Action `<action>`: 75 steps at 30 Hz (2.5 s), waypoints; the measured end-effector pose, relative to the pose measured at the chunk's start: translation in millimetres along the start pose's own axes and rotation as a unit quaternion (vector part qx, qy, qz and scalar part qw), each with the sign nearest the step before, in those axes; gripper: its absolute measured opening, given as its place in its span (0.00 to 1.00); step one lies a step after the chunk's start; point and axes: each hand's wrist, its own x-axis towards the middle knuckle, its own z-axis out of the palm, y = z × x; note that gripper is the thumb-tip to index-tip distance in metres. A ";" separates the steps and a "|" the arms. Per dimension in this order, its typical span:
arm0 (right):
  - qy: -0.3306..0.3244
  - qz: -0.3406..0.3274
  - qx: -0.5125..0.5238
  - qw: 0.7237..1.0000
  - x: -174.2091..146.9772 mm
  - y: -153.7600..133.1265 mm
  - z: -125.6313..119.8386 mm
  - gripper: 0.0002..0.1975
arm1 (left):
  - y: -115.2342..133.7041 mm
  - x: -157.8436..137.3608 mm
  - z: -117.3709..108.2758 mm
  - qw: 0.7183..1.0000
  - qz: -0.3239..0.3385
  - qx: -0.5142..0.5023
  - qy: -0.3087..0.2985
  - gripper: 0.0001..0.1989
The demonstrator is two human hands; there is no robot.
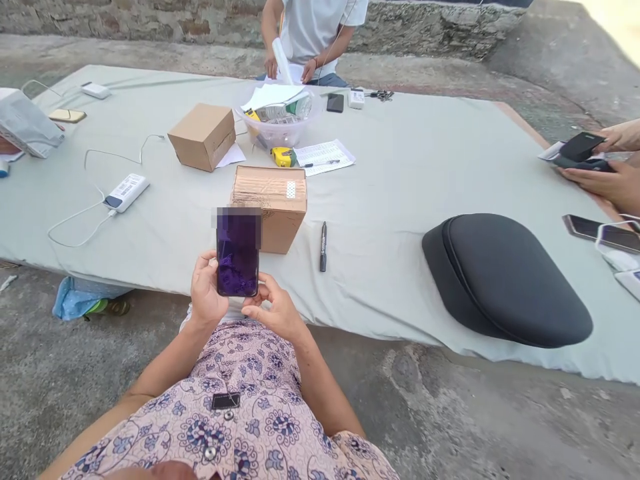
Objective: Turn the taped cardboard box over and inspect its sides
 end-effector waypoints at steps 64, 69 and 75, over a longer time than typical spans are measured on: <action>0.337 -0.048 -0.284 0.896 54.0 83.8 -68.1 0.27 | 39.3 79.9 -58.9 0.847 0.212 0.485 -0.053 0.39; 0.308 -0.061 -0.355 0.881 54.9 88.8 -67.0 0.28 | 33.0 91.1 -16.1 0.788 0.302 0.497 -0.203 0.48; 0.295 -0.066 -0.377 0.875 53.7 88.0 -67.5 0.29 | 31.0 116.8 18.8 0.733 0.369 0.500 -0.278 0.49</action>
